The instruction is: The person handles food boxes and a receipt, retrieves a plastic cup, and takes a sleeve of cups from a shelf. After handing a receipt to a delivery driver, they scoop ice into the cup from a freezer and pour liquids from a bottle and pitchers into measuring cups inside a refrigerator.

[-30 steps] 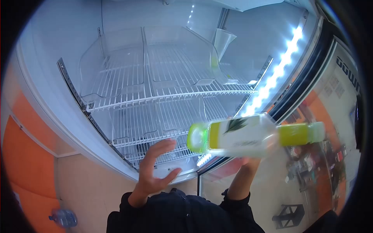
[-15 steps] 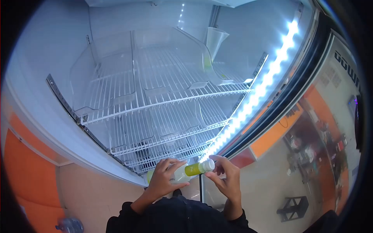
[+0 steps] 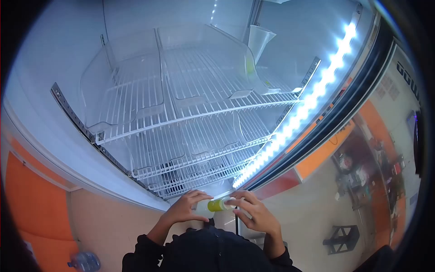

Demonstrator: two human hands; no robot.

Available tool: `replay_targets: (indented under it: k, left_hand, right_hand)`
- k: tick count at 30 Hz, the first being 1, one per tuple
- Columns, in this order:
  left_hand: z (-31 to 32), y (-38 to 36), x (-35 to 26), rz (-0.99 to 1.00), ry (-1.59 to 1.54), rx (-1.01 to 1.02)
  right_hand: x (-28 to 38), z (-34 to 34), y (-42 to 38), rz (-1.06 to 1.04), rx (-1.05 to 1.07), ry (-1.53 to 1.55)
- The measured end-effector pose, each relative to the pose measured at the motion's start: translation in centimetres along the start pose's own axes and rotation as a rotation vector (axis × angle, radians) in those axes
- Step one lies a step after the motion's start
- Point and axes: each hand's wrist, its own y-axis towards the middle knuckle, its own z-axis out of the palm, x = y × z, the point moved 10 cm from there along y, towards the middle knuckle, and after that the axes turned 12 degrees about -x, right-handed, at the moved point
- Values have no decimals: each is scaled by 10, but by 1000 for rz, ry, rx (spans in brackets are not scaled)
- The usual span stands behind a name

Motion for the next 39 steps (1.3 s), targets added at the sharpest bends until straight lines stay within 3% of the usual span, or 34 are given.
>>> replay_targets:
  k: [1,3,4,8,10,11,15,19,24,26,27,29,31,35,37,39]
  left_hand:
    - [-3,1,3,7,52,-23]
    - [-4,2,3,21,62,-30]
    - [-6,2,1,35,102,-50]
    - [-7,1,10,40,124,-52]
    - [-5,1,19,-5,26,-20]
    - [-7,3,19,-6,26,-23]
    - [13,6,37,-89,-259,317]
    - [18,9,66,-196,-321,437]
    - [7,18,65,-178,-166,403]
    - [8,21,61,-187,-177,397]
    - [9,22,60,-204,-198,389]
    - [15,24,71,-190,-195,364]
    - [22,25,74,-259,-198,430]
    - [39,19,96,-455,-278,608]
    - [44,14,117,-504,-307,622]
    - [50,10,134,-548,-312,660]
  right_hand:
    - [4,2,1,-2,-1,-1]
    - [-18,-6,1,325,-120,-10]
    - [-28,0,-2,397,-71,-49]
    - [-43,15,-1,359,31,-23]
    - [-25,10,10,73,-16,62]
    - [-31,10,12,71,-13,63]
    - [-56,27,14,143,143,483]
    - [-72,42,20,140,237,547]
    - [-55,6,42,49,-88,256]
    - [-92,34,22,409,208,-14]
    - [-91,31,24,277,62,23]
    - [-97,26,22,230,0,7]
    - [-90,21,24,184,115,57]
    - [-92,2,29,15,54,298]
    - [-118,-10,29,158,-7,391]
    - [-174,-9,20,364,-93,274]
